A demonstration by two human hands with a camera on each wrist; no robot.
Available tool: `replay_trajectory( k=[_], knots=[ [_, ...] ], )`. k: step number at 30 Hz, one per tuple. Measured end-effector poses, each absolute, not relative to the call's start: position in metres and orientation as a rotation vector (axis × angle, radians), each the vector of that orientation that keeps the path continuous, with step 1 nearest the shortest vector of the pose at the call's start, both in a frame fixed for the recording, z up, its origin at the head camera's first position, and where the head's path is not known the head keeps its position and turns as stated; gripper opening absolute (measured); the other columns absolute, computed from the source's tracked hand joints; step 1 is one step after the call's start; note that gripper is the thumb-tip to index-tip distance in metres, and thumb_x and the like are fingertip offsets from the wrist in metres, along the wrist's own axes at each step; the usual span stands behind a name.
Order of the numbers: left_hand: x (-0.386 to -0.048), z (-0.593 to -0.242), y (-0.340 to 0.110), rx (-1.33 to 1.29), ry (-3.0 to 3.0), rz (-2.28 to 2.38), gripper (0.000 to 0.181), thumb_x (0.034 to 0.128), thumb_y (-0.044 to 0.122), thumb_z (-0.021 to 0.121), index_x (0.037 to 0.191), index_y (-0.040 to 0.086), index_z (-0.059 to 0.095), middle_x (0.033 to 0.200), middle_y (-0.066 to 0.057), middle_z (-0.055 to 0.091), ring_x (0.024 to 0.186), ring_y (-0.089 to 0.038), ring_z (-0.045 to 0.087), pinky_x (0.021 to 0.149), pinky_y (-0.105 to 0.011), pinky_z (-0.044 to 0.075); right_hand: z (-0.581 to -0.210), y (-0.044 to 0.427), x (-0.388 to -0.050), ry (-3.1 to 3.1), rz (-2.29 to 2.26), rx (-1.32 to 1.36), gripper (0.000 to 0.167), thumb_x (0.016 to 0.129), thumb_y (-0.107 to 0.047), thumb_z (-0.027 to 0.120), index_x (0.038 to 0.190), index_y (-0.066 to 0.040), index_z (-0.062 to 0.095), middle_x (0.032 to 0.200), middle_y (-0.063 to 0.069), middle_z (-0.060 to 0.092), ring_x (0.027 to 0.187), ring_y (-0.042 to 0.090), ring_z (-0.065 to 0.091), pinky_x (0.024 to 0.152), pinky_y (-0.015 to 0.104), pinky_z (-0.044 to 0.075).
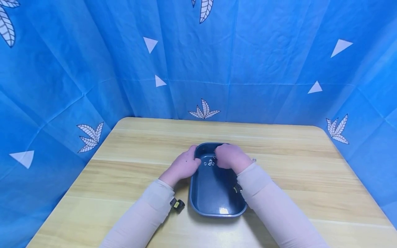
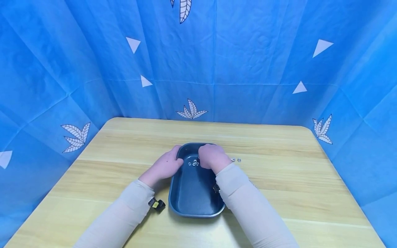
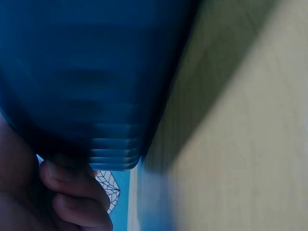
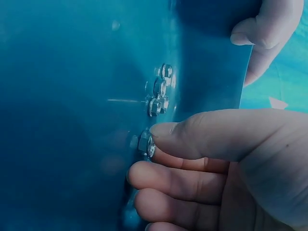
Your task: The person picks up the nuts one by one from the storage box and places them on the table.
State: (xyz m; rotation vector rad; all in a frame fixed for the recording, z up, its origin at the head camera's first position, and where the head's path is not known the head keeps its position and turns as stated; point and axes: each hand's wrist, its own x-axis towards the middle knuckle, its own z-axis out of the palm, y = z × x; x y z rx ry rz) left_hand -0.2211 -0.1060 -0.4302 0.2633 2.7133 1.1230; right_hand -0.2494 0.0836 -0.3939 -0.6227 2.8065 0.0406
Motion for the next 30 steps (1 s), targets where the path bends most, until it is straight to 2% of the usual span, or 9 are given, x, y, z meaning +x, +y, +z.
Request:
replay_trajectory(
  k=[4, 12, 21, 30],
  knots=[
    [-0.2208, -0.4303, -0.1066, 0.254, 2.710, 1.125, 0.057, 0.1020, 0.025, 0.049, 0.156, 0.010, 0.034, 0.146, -0.012, 0.053, 0.120, -0.026, 0.057, 0.105, -0.052, 0.044, -0.3948, 0.0826, -0.2496, 2.809, 0.027, -0.619, 0.012, 0.088, -0.014, 0.067, 0.077, -0.014, 0.066, 0.069, 0.002, 0.061, 0.063, 0.020, 0.057, 0.057, 0.035, 0.048],
    [-0.2203, -0.4289, -0.1052, 0.246, 2.716, 1.117, 0.059, 0.1017, 0.025, 0.049, 0.156, 0.008, 0.033, 0.144, -0.014, 0.055, 0.110, -0.027, 0.058, 0.101, -0.051, 0.047, -0.3963, 0.0814, -0.2494, 2.823, 0.031, -0.595, 0.010, 0.090, -0.015, 0.067, 0.080, -0.013, 0.067, 0.070, 0.002, 0.061, 0.063, 0.020, 0.057, 0.056, 0.035, 0.048],
    [-0.2231, -0.4301, -0.1061, 0.299, 2.759, 1.076, 0.061, 0.1010, 0.024, 0.049, 0.155, 0.004, 0.033, 0.143, -0.017, 0.055, 0.124, -0.029, 0.057, 0.105, -0.051, 0.044, -0.3961, 0.0792, -0.2492, 2.821, 0.066, -0.583, 0.008, 0.086, -0.017, 0.070, 0.078, -0.015, 0.067, 0.075, 0.000, 0.062, 0.068, 0.020, 0.058, 0.060, 0.037, 0.049],
    [-0.2225, -0.4303, -0.1055, 0.301, 2.752, 1.078, 0.061, 0.1009, 0.024, 0.050, 0.156, 0.004, 0.032, 0.143, -0.016, 0.055, 0.111, -0.027, 0.059, 0.102, -0.051, 0.046, -0.3986, 0.0802, -0.2500, 2.801, 0.076, -0.582, 0.013, 0.082, -0.021, 0.072, 0.072, -0.017, 0.064, 0.071, -0.002, 0.062, 0.065, 0.018, 0.059, 0.061, 0.036, 0.050]
  ],
)
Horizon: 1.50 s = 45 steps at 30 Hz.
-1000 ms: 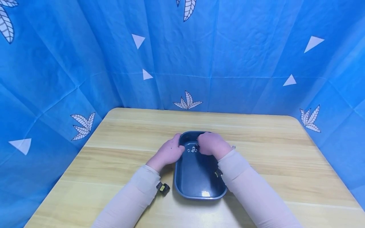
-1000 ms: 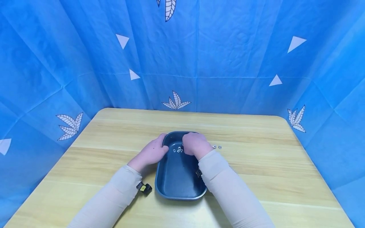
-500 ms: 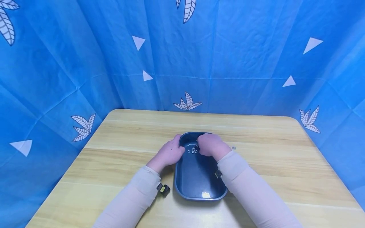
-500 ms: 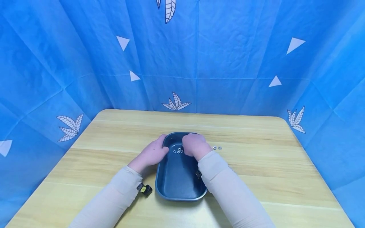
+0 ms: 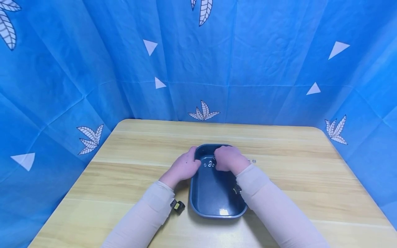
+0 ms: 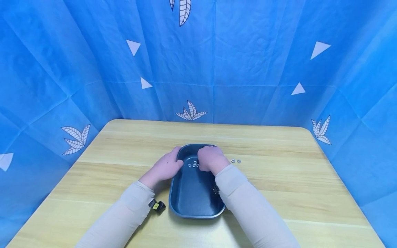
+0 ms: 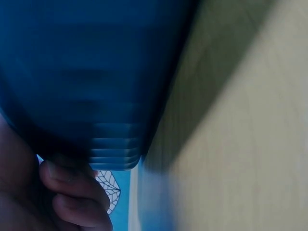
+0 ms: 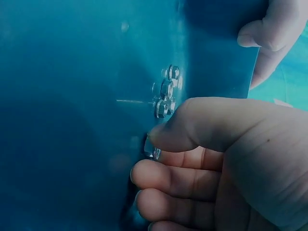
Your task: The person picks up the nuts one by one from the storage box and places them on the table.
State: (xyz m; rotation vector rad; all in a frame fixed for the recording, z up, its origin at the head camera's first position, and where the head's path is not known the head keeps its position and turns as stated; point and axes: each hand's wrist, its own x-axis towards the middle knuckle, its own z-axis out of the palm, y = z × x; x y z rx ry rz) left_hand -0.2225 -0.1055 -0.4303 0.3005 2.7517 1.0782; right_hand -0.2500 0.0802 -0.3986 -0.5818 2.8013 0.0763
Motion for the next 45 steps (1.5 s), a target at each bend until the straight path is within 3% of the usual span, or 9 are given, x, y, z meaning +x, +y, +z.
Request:
replay_trajectory(
  k=[9, 18, 29, 37, 45],
  knots=[
    [-0.223, -0.433, -0.105, 0.291, 2.752, 1.081, 0.061, 0.1010, 0.024, 0.050, 0.156, 0.006, 0.032, 0.140, -0.014, 0.057, 0.104, -0.026, 0.059, 0.096, -0.049, 0.050, -0.402, 0.084, -0.252, 2.808, 0.046, -0.598, 0.015, 0.081, -0.024, 0.073, 0.072, -0.017, 0.064, 0.071, -0.001, 0.062, 0.066, 0.019, 0.059, 0.060, 0.037, 0.049],
    [-0.221, -0.430, -0.106, 0.290, 2.743, 1.106, 0.060, 0.1007, 0.023, 0.050, 0.155, 0.004, 0.034, 0.144, -0.015, 0.055, 0.115, -0.026, 0.059, 0.104, -0.051, 0.046, -0.396, 0.082, -0.250, 2.823, 0.025, -0.631, 0.015, 0.081, -0.026, 0.071, 0.072, -0.017, 0.064, 0.072, 0.000, 0.062, 0.064, 0.020, 0.058, 0.056, 0.038, 0.048],
    [-0.221, -0.431, -0.106, 0.288, 2.755, 1.094, 0.059, 0.1007, 0.023, 0.050, 0.155, 0.005, 0.035, 0.144, -0.013, 0.055, 0.115, -0.025, 0.058, 0.104, -0.051, 0.045, -0.382, 0.083, -0.240, 2.832, -0.098, -0.684, 0.017, 0.084, -0.023, 0.068, 0.071, -0.017, 0.061, 0.060, -0.002, 0.051, 0.058, 0.018, 0.054, 0.054, 0.033, 0.043],
    [-0.222, -0.431, -0.106, 0.277, 2.767, 1.085, 0.059, 0.1005, 0.024, 0.052, 0.155, 0.007, 0.035, 0.139, -0.013, 0.058, 0.109, -0.025, 0.060, 0.101, -0.050, 0.047, -0.364, 0.094, -0.233, 2.874, -0.227, -0.734, 0.012, 0.082, -0.021, 0.074, 0.081, -0.016, 0.063, 0.072, -0.004, 0.060, 0.067, 0.018, 0.056, 0.061, 0.034, 0.048],
    [-0.222, -0.430, -0.107, 0.285, 2.755, 1.088, 0.061, 0.1010, 0.025, 0.051, 0.156, 0.007, 0.034, 0.145, -0.013, 0.055, 0.121, -0.027, 0.058, 0.105, -0.051, 0.045, -0.349, 0.101, -0.227, 2.891, -0.251, -0.733, 0.012, 0.082, -0.021, 0.072, 0.079, -0.018, 0.061, 0.070, -0.004, 0.060, 0.067, 0.018, 0.056, 0.060, 0.034, 0.046]
  ],
)
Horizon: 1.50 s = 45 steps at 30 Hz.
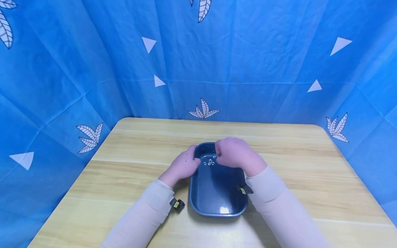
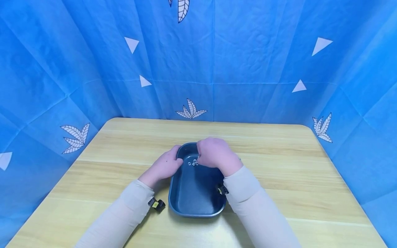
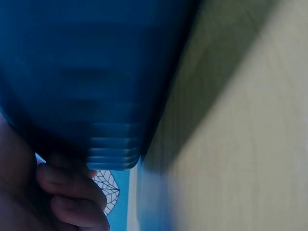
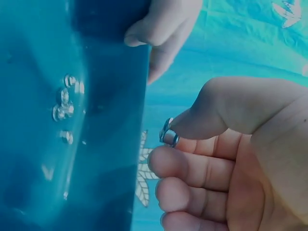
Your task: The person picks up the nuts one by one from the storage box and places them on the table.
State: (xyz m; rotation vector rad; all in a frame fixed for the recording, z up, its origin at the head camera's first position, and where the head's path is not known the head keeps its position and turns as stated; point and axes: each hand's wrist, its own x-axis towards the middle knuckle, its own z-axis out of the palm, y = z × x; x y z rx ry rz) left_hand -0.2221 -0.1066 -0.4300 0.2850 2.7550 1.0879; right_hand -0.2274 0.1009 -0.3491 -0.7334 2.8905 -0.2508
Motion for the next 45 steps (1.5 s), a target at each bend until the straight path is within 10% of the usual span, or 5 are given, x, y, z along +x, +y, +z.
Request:
replay_trajectory(
  k=[45],
  knots=[
    [-0.221, -0.428, -0.106, 0.295, 2.747, 1.098, 0.061, 0.1009, 0.023, 0.051, 0.156, 0.005, 0.033, 0.149, -0.017, 0.050, 0.132, -0.035, 0.052, 0.106, -0.055, 0.043, -0.381, 0.220, -0.242, 2.836, -0.286, -0.531, 0.002, 0.085, -0.012, 0.065, 0.086, -0.011, 0.064, 0.085, 0.002, 0.063, 0.075, 0.021, 0.056, 0.069, 0.041, 0.049]
  ],
)
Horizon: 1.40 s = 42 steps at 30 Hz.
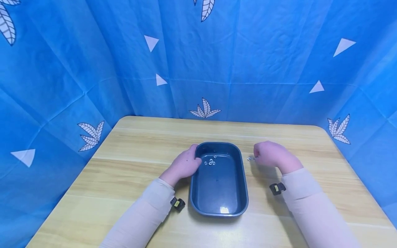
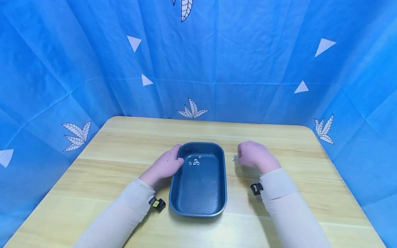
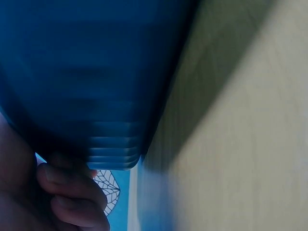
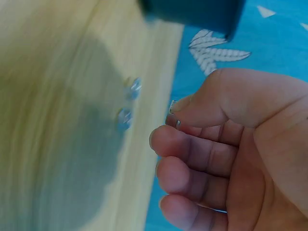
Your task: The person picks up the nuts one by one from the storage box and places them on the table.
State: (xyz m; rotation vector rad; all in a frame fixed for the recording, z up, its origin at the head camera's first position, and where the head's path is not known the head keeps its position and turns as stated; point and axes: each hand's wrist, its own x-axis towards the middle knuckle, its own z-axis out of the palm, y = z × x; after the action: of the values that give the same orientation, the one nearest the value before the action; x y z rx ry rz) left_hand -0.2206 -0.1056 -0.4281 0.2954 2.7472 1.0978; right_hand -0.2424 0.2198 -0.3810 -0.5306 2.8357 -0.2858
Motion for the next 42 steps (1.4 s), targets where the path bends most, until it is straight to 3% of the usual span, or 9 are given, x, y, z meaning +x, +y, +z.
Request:
replay_trajectory(
  k=[10, 19, 42],
  knots=[
    [-0.221, -0.429, -0.106, 0.300, 2.764, 1.075, 0.061, 0.1004, 0.022, 0.051, 0.156, 0.005, 0.033, 0.147, -0.017, 0.052, 0.123, -0.032, 0.057, 0.104, -0.054, 0.045, -0.396, 0.240, -0.248, 2.762, -0.341, -0.465, 0.005, 0.085, -0.010, 0.063, 0.084, -0.013, 0.060, 0.081, 0.002, 0.058, 0.071, 0.020, 0.052, 0.062, 0.036, 0.044],
    [-0.221, -0.429, -0.106, 0.293, 2.752, 1.083, 0.062, 0.1004, 0.023, 0.051, 0.157, 0.006, 0.032, 0.147, -0.016, 0.052, 0.126, -0.032, 0.056, 0.105, -0.054, 0.044, -0.405, 0.246, -0.250, 2.755, -0.382, -0.478, 0.012, 0.083, -0.004, 0.059, 0.080, -0.014, 0.053, 0.072, 0.003, 0.050, 0.066, 0.019, 0.046, 0.060, 0.034, 0.039],
    [-0.221, -0.429, -0.106, 0.275, 2.738, 1.086, 0.062, 0.1011, 0.024, 0.050, 0.157, 0.007, 0.031, 0.149, -0.015, 0.051, 0.122, -0.031, 0.057, 0.104, -0.053, 0.045, -0.409, 0.245, -0.252, 2.726, -0.440, -0.493, 0.013, 0.082, -0.005, 0.063, 0.093, -0.008, 0.058, 0.086, 0.004, 0.057, 0.077, 0.022, 0.051, 0.069, 0.038, 0.044]
  ],
)
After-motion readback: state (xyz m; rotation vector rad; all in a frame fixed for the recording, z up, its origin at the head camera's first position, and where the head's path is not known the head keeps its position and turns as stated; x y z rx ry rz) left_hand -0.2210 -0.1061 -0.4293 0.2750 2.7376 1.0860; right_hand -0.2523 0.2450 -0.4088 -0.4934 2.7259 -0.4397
